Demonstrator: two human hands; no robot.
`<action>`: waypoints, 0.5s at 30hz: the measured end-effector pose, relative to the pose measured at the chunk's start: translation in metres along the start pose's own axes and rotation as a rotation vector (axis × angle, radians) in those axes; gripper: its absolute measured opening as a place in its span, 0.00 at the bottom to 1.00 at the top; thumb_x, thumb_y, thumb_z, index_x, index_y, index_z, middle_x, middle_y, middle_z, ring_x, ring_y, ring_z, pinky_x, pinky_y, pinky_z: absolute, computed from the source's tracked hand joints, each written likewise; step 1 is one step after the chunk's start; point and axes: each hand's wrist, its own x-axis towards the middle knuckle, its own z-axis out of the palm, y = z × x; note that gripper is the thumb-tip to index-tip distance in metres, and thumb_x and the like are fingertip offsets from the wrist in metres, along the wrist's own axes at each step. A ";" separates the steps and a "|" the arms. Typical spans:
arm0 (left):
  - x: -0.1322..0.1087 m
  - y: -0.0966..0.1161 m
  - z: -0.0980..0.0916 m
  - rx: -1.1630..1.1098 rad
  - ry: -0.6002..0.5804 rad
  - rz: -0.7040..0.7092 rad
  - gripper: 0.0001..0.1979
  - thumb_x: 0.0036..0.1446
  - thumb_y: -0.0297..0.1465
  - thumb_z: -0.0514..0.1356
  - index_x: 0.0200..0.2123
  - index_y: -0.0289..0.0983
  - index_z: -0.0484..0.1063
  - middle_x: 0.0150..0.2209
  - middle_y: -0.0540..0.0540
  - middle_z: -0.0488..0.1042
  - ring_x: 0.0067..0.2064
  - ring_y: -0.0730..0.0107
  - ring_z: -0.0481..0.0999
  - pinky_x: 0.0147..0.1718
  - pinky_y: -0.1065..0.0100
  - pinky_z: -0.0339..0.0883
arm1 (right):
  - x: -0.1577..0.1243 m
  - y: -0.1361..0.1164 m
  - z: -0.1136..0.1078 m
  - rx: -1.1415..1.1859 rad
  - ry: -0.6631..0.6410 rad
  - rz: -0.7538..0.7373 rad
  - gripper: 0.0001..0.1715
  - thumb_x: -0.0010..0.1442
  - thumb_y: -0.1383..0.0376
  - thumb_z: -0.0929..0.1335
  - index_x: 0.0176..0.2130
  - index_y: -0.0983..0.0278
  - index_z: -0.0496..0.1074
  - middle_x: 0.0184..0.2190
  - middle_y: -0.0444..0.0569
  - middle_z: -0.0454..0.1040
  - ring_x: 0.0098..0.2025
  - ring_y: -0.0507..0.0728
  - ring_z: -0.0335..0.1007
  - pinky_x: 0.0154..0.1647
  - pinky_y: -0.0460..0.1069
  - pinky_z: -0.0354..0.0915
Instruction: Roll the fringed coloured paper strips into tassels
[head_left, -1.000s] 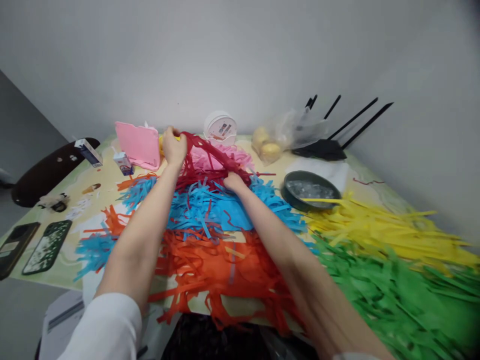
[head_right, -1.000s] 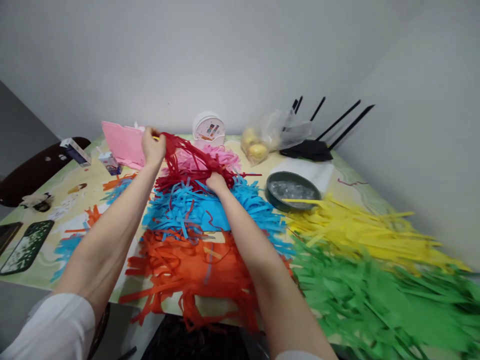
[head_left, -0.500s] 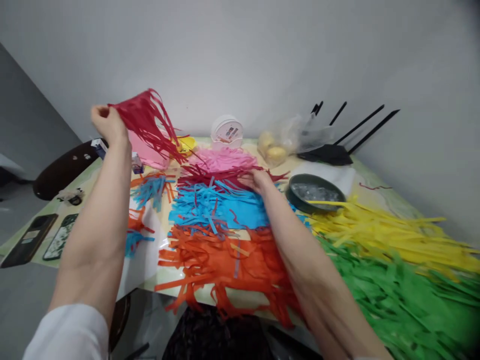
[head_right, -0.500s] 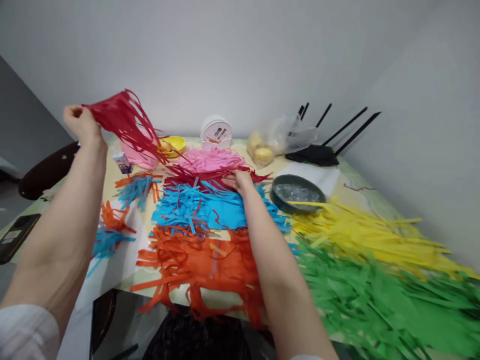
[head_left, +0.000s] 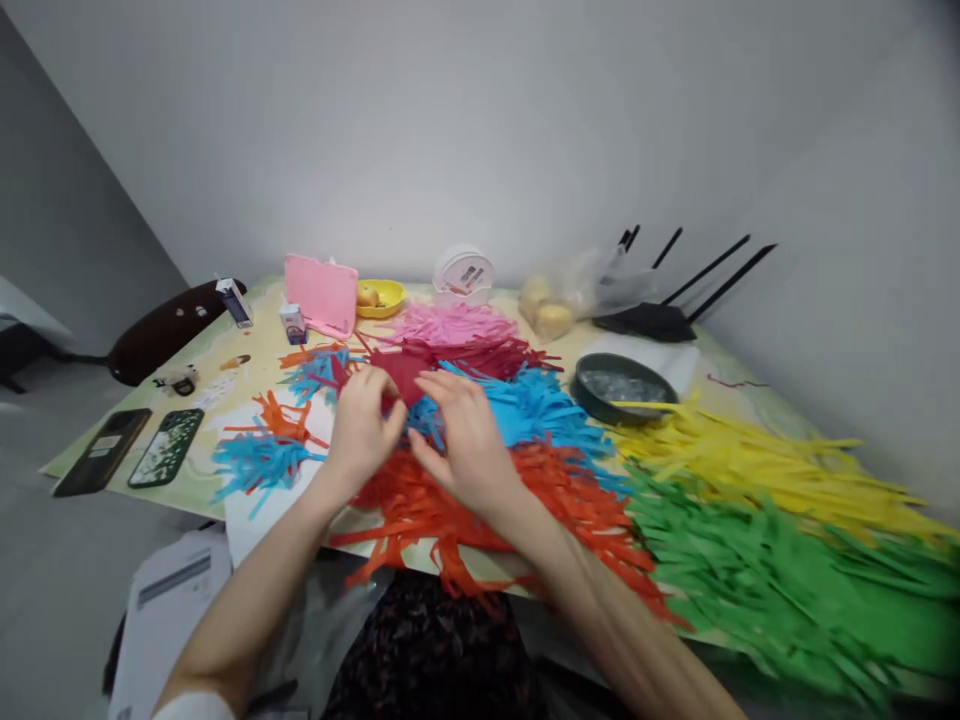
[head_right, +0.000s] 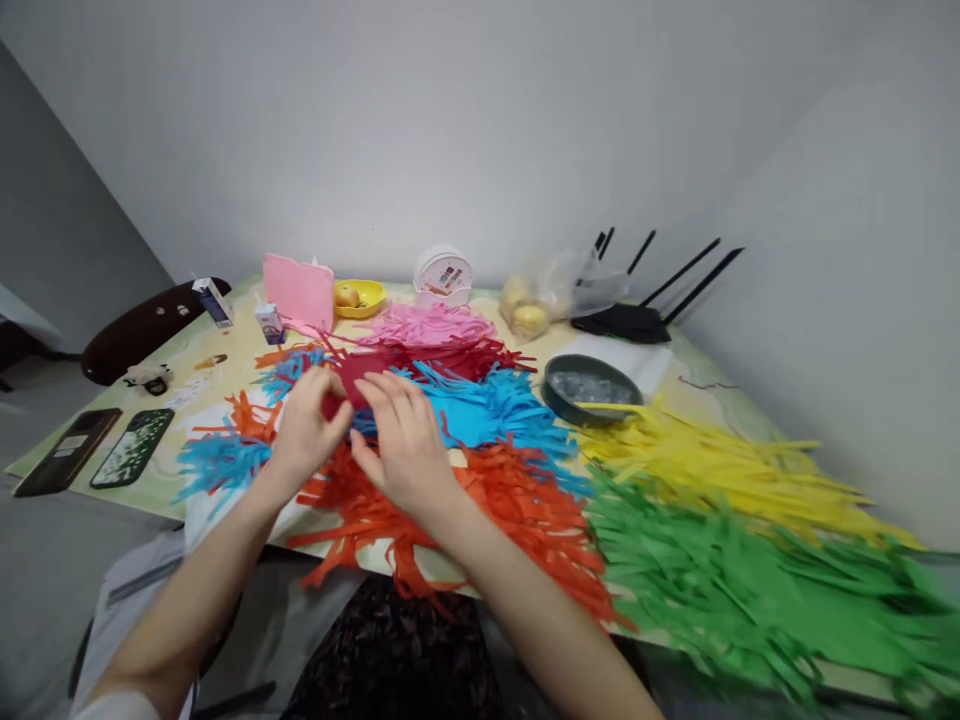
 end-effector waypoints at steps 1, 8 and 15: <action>-0.011 0.003 0.002 -0.030 -0.033 -0.013 0.07 0.54 0.22 0.53 0.29 0.40 0.59 0.32 0.47 0.67 0.37 0.63 0.68 0.38 0.63 0.63 | -0.008 -0.003 0.005 -0.020 -0.033 0.019 0.27 0.62 0.67 0.65 0.60 0.67 0.64 0.57 0.61 0.71 0.62 0.65 0.63 0.63 0.64 0.60; -0.046 0.010 0.007 -0.152 -0.150 -0.022 0.06 0.53 0.22 0.53 0.30 0.39 0.60 0.33 0.46 0.68 0.38 0.63 0.69 0.41 0.63 0.66 | -0.035 0.012 0.015 -0.126 -0.201 0.086 0.24 0.60 0.71 0.65 0.56 0.65 0.70 0.55 0.57 0.74 0.61 0.67 0.63 0.66 0.67 0.55; -0.034 0.010 0.004 -0.295 -0.282 0.034 0.18 0.49 0.21 0.54 0.44 0.36 0.71 0.46 0.41 0.77 0.50 0.58 0.74 0.53 0.58 0.66 | -0.025 0.013 -0.024 -0.056 -0.266 0.239 0.12 0.59 0.71 0.64 0.41 0.64 0.74 0.37 0.54 0.79 0.40 0.62 0.74 0.44 0.55 0.68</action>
